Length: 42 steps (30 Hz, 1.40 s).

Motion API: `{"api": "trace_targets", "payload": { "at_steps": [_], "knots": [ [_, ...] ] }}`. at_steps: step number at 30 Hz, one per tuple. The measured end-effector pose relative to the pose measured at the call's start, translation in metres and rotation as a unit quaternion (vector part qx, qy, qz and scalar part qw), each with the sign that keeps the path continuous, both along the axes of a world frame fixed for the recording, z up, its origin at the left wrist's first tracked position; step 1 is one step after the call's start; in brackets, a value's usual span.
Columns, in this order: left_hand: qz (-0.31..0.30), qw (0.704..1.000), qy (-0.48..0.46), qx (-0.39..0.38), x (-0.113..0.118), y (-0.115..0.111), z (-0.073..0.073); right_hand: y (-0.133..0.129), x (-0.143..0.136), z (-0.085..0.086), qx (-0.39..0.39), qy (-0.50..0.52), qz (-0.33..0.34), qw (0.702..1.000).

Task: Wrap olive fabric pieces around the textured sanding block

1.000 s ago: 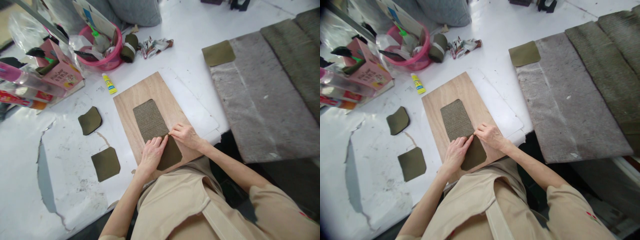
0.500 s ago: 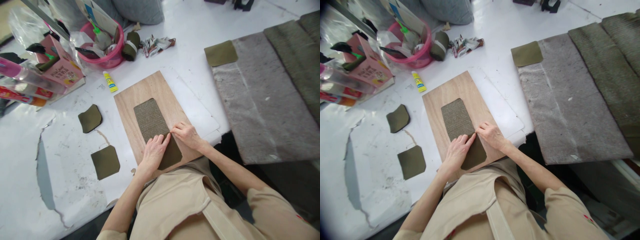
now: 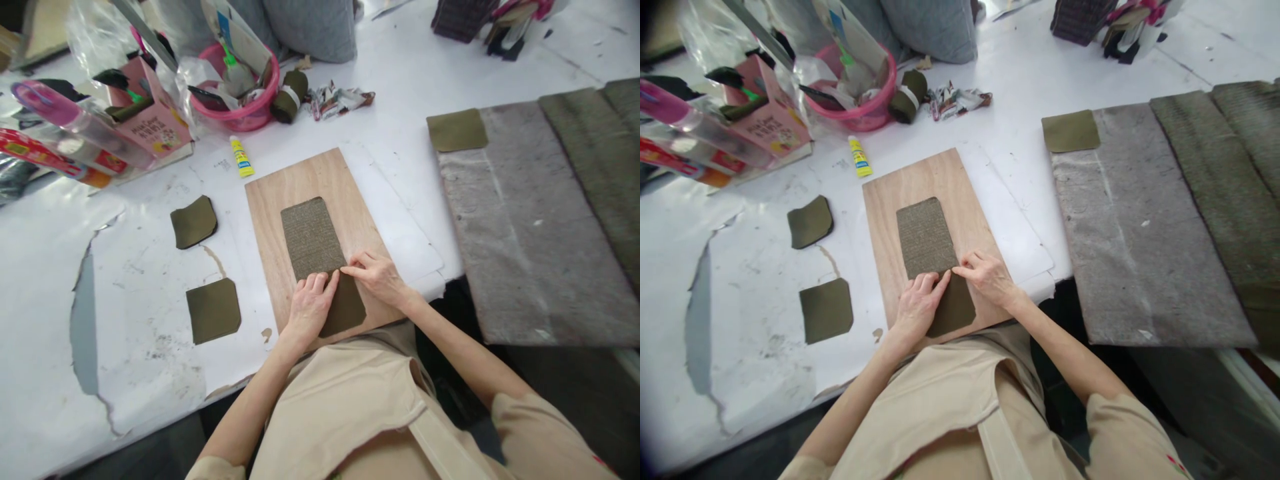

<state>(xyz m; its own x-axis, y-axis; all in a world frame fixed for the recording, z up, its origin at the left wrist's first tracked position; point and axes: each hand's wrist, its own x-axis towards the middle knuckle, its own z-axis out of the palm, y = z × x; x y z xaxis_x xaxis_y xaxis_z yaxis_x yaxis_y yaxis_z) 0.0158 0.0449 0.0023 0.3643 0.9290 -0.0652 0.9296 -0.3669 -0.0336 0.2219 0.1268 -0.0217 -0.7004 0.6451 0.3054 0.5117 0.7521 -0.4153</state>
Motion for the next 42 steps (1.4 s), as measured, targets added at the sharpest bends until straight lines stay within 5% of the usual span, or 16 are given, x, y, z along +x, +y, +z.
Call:
{"api": "trace_targets", "payload": {
  "at_steps": [11, 18, 32, 42],
  "knots": [
    [0.124, 0.988, -0.058, 0.072, -0.041, -0.042, -0.007, -0.004, 0.006, -0.001, 0.001, -0.003, -0.011, 1.000],
    [0.201, 0.953, -0.212, 0.080, -0.055, -0.051, -0.003, -0.008, -0.004, 0.011, -0.069, 0.049, -0.082, 0.993],
    [0.178, 0.948, -0.250, 0.081, -0.047, -0.043, -0.009, 0.009, -0.039, 0.040, -0.131, -0.135, -0.019, 0.982],
    [0.184, 0.948, -0.246, 0.085, -0.047, -0.041, -0.002, 0.008, -0.037, 0.047, -0.151, -0.086, 0.013, 0.985]
  ]
}}
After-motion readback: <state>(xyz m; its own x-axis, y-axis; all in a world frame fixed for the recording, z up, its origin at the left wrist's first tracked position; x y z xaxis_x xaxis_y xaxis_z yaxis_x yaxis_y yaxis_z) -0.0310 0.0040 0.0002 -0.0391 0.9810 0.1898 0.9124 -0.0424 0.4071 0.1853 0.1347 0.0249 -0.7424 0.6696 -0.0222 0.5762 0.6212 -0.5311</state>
